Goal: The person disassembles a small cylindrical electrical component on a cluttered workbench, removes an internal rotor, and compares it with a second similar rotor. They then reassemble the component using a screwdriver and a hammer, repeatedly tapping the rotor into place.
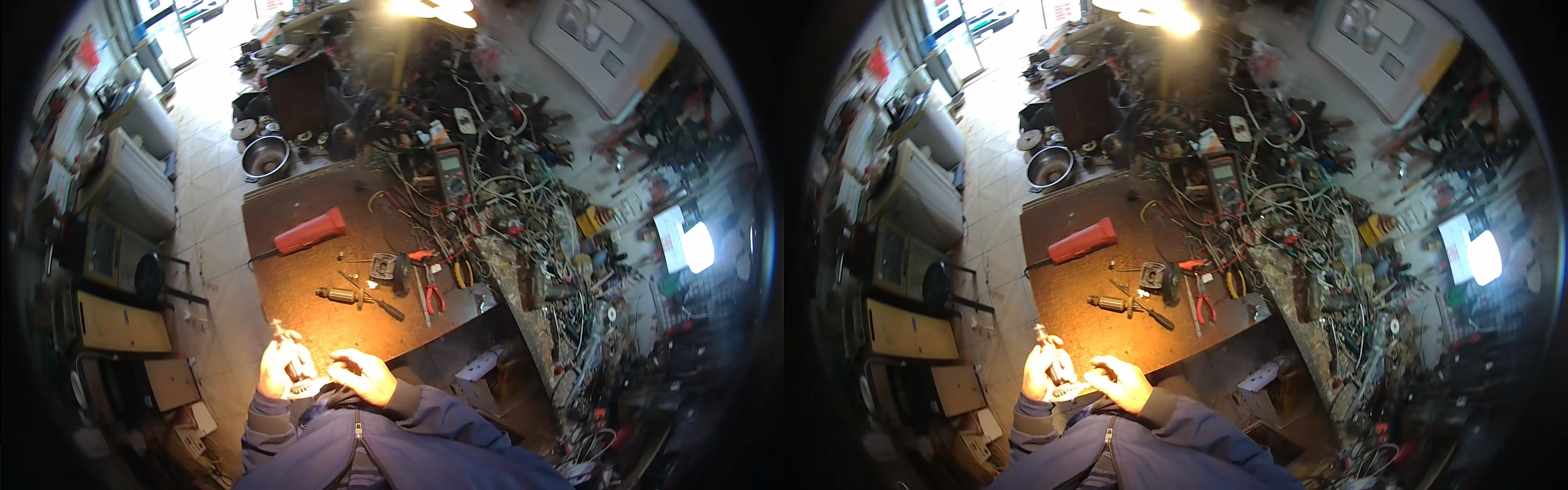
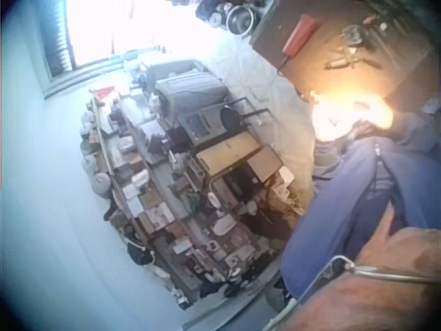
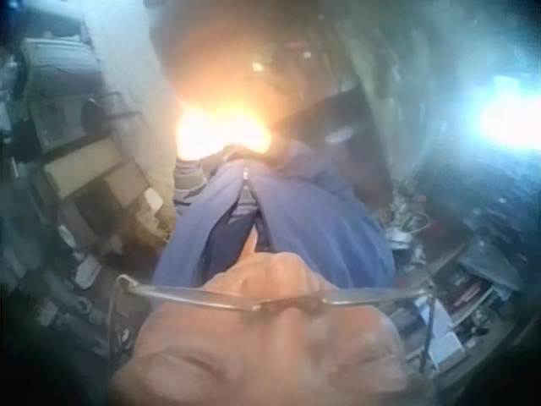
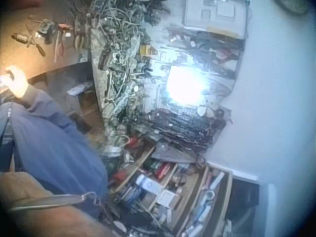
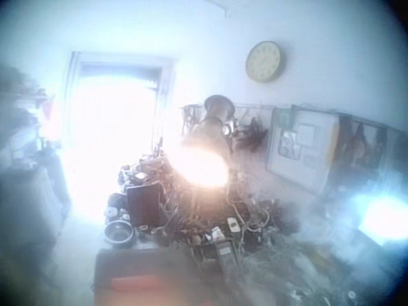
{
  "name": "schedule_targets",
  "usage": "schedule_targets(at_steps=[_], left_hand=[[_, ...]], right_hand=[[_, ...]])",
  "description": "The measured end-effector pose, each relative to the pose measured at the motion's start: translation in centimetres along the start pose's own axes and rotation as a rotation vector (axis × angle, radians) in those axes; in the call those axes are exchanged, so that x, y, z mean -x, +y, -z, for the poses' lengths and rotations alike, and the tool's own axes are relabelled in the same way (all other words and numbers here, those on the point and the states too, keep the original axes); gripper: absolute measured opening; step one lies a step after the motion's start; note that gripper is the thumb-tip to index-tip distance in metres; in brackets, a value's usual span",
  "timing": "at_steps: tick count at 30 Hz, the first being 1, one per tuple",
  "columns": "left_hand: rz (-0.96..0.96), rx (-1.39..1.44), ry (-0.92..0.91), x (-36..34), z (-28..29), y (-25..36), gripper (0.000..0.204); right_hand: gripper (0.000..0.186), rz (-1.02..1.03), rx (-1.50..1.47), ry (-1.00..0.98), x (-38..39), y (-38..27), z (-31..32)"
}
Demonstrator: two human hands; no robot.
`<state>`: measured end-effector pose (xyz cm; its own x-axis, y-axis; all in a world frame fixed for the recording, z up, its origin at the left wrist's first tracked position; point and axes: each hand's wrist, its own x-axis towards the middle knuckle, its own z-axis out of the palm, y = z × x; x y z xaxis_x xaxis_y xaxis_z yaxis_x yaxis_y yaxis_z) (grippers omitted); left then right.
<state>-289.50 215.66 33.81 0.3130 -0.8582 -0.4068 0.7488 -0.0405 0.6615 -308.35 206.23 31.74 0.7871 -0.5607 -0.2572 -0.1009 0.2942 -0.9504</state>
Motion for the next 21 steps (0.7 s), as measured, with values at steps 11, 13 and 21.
schedule_targets(at_steps=[11,13,21], left_hand=[[0.614,-0.781,-0.674,-6.1,-8.2,-0.8,0.024],[0.687,-0.822,-0.704,-6.9,-10.8,-1.0,0.034],[0.272,-1.479,-0.817,-11.0,-16.4,-7.1,0.018]], right_hand=[[0.022,0.07,0.108,0.095,0.7,-4.3,8.4],[0.022,0.141,0.139,0.044,0.8,-4.1,10.3],[0.02,0.197,0.313,0.32,2.3,-4.7,17.6]])
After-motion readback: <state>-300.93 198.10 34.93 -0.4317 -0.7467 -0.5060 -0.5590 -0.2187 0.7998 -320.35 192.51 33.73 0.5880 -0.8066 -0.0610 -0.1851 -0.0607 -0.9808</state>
